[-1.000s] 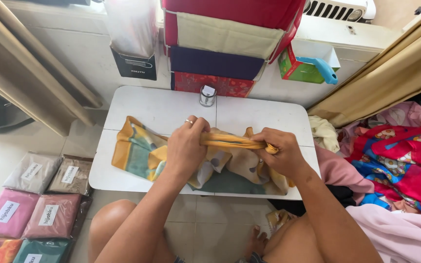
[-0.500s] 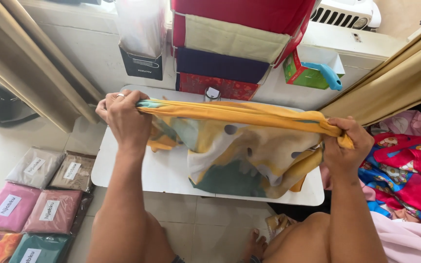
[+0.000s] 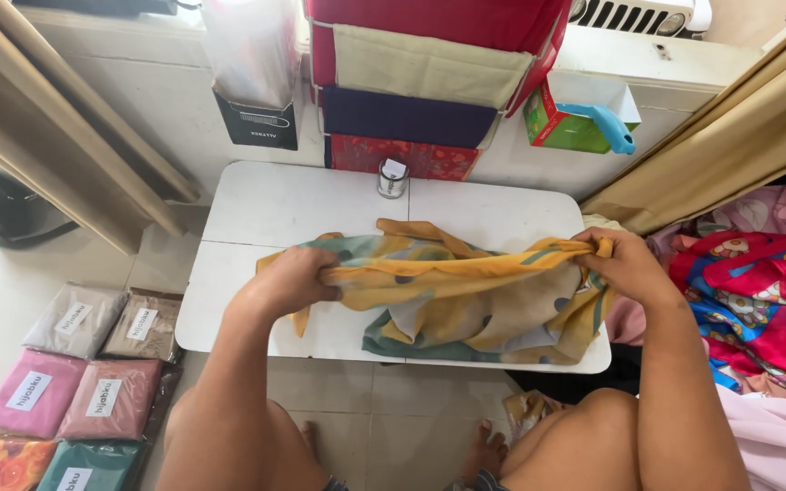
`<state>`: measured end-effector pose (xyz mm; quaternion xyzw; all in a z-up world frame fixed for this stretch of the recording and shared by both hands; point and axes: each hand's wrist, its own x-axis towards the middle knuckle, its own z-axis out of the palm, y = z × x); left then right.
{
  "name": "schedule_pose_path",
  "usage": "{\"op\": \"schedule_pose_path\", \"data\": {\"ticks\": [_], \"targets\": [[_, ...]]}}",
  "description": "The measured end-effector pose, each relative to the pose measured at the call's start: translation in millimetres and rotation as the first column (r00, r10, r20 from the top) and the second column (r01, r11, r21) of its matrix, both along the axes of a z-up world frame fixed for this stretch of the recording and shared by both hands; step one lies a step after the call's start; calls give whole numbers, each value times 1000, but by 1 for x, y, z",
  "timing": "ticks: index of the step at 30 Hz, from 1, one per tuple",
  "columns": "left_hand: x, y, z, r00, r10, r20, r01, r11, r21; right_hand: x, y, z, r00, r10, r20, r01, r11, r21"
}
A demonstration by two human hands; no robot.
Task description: Folding a patterned hijab and using a lint roller to clean it on a small table.
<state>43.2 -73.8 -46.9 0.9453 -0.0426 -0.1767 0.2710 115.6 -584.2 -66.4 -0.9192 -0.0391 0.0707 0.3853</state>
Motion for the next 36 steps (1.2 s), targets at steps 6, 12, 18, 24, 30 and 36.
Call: {"op": "schedule_pose_path", "data": {"ticks": [6,12,18,24,30,36], "targets": [[2,-9,17,950,54,308,-30,996,-83,0,-7,-6,995,-93,44,94,996,-5],[-5,-18,17,950,1,314,20,998,-62,-1,-7,-7,994,-74,86,76,997,-22],[-1,-24,-72,970,-114,-215,158,968,196,1,9,-11,984,-50,-172,24,988,-152],[4,-31,-96,979,-160,-126,184,960,210,5,-2,-19,946,-29,-324,-28,985,-171],[12,-7,-32,983,-114,141,98,988,116,2,-6,-20,949,-26,-314,-27,986,-162],[9,21,18,917,284,280,-257,958,-130,-13,10,20,972,-43,-230,10,989,-145]]}}
